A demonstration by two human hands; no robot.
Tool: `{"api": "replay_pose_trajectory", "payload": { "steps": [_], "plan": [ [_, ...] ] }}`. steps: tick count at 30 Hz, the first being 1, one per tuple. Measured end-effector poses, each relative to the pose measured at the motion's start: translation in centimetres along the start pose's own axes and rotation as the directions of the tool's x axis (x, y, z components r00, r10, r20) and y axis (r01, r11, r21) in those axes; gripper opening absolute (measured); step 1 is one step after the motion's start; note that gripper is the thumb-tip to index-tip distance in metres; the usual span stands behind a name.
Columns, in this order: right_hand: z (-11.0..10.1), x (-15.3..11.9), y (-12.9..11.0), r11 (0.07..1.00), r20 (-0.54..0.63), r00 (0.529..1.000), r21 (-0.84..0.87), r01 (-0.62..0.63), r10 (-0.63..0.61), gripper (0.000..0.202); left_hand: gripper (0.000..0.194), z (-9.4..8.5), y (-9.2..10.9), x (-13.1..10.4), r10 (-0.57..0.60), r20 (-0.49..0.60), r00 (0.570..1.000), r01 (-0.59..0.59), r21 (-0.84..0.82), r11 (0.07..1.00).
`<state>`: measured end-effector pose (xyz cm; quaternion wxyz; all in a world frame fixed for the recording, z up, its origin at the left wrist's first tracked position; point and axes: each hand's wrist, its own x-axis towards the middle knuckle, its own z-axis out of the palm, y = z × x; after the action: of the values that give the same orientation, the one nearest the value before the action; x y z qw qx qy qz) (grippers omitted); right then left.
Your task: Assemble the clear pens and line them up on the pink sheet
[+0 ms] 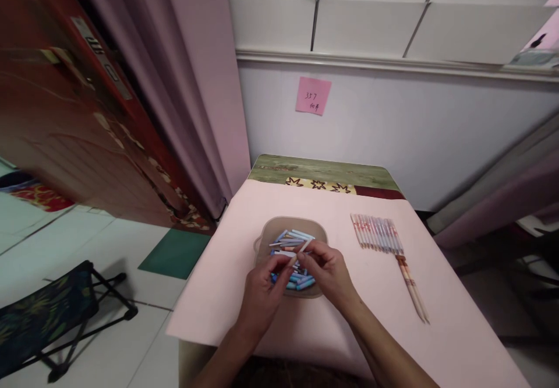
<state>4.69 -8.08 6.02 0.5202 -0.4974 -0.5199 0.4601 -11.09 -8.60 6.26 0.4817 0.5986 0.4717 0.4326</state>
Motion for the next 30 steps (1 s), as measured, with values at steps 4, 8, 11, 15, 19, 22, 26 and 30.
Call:
{"api": "replay_pose_trajectory", "payload": {
  "steps": [4,8,11,15,19,22,26,30],
  "plan": [
    [-2.2,1.0,0.3,1.000,-0.079,0.997,0.013,-0.021,0.022,0.036,0.020,-0.8,-0.5,-0.1,-0.102,-0.009,0.995,0.098,-0.208,0.973],
    [-5.4,2.1,1.3,0.969,-0.237,0.971,-0.246,-0.030,-0.030,0.032,0.022,-2.5,-0.8,0.1,-0.163,-0.162,0.973,0.113,-0.283,0.952],
    [-5.8,2.4,2.2,0.696,-0.150,0.986,-0.716,-0.059,-0.071,0.020,0.021,-3.4,-0.9,0.3,-0.151,-0.217,0.964,0.081,-0.301,0.950],
    [-3.4,2.6,3.3,0.190,0.098,0.995,-0.978,0.091,0.026,0.016,0.011,-3.5,-1.3,0.2,-0.105,-0.236,0.966,0.023,-0.327,0.945],
    [-1.0,3.1,4.5,0.028,0.209,0.967,-0.978,0.207,0.149,0.019,0.009,-3.2,-1.7,-0.1,-0.125,-0.258,0.958,0.030,-0.340,0.940],
    [-0.3,3.2,5.2,0.018,0.226,0.959,-0.974,0.226,0.173,0.024,0.007,-3.1,-1.9,-0.2,-0.117,-0.256,0.960,0.016,-0.367,0.930],
    [-0.4,3.0,5.5,0.037,0.231,0.960,-0.973,0.228,0.160,0.029,0.019,-2.9,-2.1,-0.1,-0.173,-0.218,0.960,0.106,-0.287,0.952],
    [-0.3,3.2,5.2,0.052,0.216,0.965,-0.976,0.211,0.151,0.027,0.031,-2.3,-2.1,0.2,-0.278,-0.158,0.948,0.228,-0.278,0.933]
  ]
}}
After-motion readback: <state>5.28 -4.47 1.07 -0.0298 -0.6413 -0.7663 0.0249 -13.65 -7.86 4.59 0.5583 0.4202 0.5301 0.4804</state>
